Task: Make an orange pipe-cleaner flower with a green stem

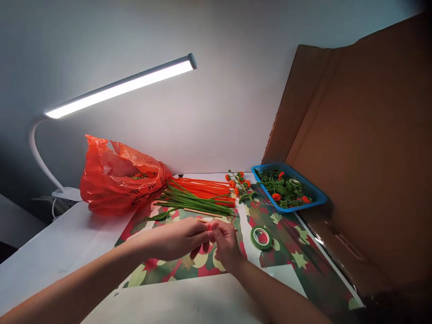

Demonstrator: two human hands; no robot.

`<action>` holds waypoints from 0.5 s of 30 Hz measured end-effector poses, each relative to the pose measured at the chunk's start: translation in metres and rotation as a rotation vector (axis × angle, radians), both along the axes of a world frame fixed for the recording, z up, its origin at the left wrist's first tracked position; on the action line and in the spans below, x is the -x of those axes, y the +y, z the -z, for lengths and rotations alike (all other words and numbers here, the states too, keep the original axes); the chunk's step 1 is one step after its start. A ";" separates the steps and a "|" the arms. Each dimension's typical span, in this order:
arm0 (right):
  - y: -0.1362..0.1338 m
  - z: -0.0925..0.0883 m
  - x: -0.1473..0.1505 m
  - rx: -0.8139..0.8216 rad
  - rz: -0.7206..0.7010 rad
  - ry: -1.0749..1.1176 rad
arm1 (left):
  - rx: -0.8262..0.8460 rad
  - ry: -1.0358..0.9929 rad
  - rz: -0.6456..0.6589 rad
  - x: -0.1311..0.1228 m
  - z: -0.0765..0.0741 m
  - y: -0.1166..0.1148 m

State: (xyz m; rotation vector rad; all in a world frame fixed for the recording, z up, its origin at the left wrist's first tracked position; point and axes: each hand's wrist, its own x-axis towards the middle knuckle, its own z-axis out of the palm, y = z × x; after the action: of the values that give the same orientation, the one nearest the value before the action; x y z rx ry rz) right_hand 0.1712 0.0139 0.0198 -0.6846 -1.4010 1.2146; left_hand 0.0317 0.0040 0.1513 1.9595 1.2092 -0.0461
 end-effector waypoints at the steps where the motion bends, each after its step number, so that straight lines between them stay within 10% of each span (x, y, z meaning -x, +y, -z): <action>1: -0.001 0.000 0.002 0.030 -0.012 0.009 | -0.017 -0.012 -0.049 0.006 0.005 -0.004; 15: 0.009 0.002 0.001 0.074 0.017 -0.143 | 0.227 -0.270 -0.152 0.043 0.051 0.011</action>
State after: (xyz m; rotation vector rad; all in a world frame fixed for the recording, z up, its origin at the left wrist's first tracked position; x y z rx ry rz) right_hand 0.1703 0.0227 0.0179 -0.8470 -1.4703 1.2288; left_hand -0.0111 0.0146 0.1006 1.6152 1.1182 0.1493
